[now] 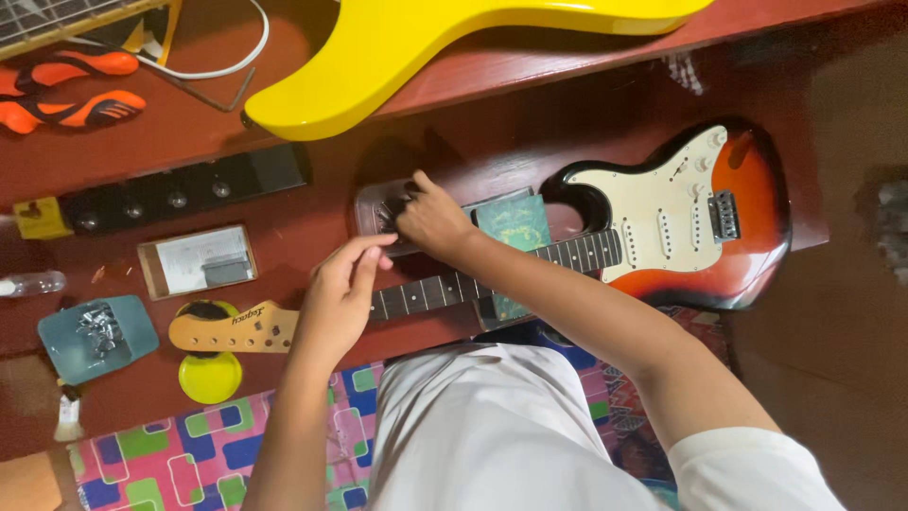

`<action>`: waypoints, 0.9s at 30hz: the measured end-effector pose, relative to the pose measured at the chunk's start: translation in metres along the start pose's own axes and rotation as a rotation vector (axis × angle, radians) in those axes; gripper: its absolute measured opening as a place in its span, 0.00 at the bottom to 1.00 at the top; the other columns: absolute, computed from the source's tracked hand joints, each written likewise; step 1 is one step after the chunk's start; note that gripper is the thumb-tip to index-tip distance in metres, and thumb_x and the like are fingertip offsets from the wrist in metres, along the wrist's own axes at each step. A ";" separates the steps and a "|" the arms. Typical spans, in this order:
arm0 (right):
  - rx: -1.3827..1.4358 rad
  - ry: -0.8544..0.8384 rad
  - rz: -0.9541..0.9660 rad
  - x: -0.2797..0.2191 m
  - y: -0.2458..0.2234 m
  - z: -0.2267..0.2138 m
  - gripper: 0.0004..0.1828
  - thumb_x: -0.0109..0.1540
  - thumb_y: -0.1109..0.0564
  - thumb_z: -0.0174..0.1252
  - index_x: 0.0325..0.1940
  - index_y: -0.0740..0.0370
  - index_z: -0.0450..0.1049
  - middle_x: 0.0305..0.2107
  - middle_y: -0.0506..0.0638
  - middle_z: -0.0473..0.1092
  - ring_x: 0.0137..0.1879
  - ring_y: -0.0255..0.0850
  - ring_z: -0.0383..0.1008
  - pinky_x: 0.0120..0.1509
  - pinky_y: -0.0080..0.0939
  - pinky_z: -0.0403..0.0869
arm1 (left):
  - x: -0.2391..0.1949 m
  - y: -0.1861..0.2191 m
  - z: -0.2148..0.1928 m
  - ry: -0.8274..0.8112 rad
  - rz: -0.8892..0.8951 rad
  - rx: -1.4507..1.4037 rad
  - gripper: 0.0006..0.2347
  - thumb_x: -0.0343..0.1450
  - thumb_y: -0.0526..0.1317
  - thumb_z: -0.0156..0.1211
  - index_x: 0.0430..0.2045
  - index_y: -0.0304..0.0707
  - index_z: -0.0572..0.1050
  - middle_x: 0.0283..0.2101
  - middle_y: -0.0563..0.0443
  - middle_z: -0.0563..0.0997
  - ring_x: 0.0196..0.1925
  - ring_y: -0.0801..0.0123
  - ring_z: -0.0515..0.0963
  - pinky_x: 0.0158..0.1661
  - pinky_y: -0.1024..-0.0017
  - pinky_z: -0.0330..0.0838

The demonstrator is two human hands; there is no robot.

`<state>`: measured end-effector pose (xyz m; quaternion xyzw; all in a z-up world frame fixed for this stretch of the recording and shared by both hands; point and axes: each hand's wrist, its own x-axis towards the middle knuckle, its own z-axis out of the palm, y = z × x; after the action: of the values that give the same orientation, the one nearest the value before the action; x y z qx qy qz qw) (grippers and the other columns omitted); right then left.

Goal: The person uses a screwdriver to adjust the bridge saddles on an electric guitar. They repeatedly tighten and loosen screws on the bridge assembly while the guitar rests on a table.

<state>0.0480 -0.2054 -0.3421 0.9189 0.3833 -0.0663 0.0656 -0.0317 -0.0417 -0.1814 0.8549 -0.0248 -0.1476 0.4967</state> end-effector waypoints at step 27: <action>1.353 0.353 0.681 -0.249 0.104 -0.115 0.09 0.53 0.61 0.70 0.37 0.55 0.86 0.29 0.50 0.77 0.41 0.36 0.74 0.54 0.39 0.72 | 0.022 0.083 0.176 0.150 0.219 -0.228 0.05 0.67 0.36 0.70 0.31 0.53 0.86 0.26 0.58 0.86 0.35 0.65 0.87 0.40 0.71 0.78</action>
<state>-0.0426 -0.4315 -0.1788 0.8230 -0.0393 -0.1145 -0.5550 -0.0510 -0.2361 -0.1968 0.7938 -0.0637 -0.0301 0.6041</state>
